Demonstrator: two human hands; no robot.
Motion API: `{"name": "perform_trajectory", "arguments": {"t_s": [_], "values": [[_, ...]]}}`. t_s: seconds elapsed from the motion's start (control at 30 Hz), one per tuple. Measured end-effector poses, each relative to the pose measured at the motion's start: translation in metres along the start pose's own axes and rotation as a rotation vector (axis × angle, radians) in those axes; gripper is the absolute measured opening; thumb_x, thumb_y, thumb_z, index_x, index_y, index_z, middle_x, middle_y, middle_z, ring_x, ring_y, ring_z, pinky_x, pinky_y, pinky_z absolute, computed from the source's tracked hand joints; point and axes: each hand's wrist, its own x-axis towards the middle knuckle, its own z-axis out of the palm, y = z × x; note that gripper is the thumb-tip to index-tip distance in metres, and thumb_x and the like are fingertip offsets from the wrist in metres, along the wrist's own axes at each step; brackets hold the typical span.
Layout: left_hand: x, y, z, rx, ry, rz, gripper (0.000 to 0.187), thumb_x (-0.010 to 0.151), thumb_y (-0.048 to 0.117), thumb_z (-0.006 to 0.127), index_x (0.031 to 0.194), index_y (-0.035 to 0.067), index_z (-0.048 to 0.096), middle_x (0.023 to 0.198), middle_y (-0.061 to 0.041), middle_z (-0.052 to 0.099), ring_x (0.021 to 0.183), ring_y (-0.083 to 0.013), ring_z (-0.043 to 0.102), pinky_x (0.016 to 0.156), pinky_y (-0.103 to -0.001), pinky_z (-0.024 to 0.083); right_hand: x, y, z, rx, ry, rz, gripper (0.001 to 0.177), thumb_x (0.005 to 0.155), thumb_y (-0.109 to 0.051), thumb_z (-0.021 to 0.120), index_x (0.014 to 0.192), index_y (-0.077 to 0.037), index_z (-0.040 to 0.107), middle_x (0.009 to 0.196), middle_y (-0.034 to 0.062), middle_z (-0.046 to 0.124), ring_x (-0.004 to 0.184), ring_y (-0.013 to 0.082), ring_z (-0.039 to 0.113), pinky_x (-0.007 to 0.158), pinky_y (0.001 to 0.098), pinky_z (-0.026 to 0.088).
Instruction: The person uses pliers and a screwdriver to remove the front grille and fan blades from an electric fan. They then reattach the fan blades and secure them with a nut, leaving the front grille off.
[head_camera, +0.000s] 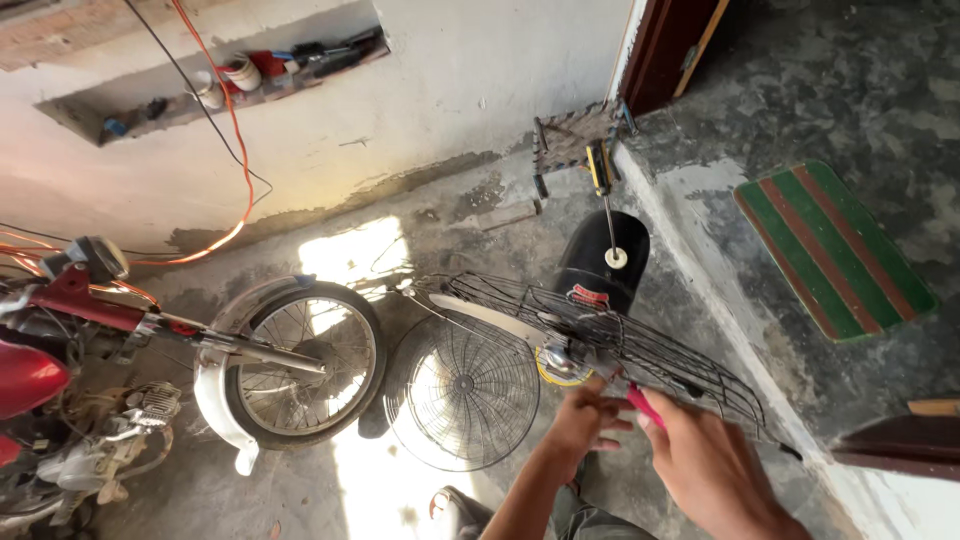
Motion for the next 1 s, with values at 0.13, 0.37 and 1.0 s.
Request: {"name": "perform_trajectory", "arguments": {"t_s": [0.13,0.37,1.0], "values": [[0.003,0.012,0.003,-0.081,0.015,-0.110,0.052,0.096,0.012,0.054,0.148,0.017,0.047,0.133,-0.006,0.068,0.111,-0.0226,0.070,0.085,-0.041,0.056,0.014,-0.006,-0.001,-0.111,0.018,-0.043,0.042,0.089,-0.029,0.062,0.132,-0.026,0.062,0.095,0.0149,0.076,0.090,0.0366,0.074,0.080,0.0494,0.059],[0.019,0.019,-0.010,-0.311,0.312,0.029,0.053,0.092,0.033,0.059,0.138,0.008,0.061,0.117,-0.012,0.076,0.097,-0.0246,0.074,0.078,-0.038,0.059,0.039,0.006,0.015,-0.212,-0.055,-0.009,0.041,0.100,-0.021,0.050,0.141,-0.015,0.052,0.075,0.0155,0.074,0.070,0.0304,0.080,0.067,0.0418,0.067],[0.013,0.067,-0.007,-0.032,0.598,-0.006,0.064,0.090,0.056,0.065,0.132,0.009,0.048,0.109,-0.009,0.067,0.096,-0.0202,0.066,0.081,-0.039,0.056,0.106,0.064,0.084,-0.182,0.088,-0.272,0.023,0.090,-0.018,0.061,0.112,-0.016,0.063,0.097,0.0045,0.073,0.089,0.0188,0.072,0.080,0.0339,0.058]]}}
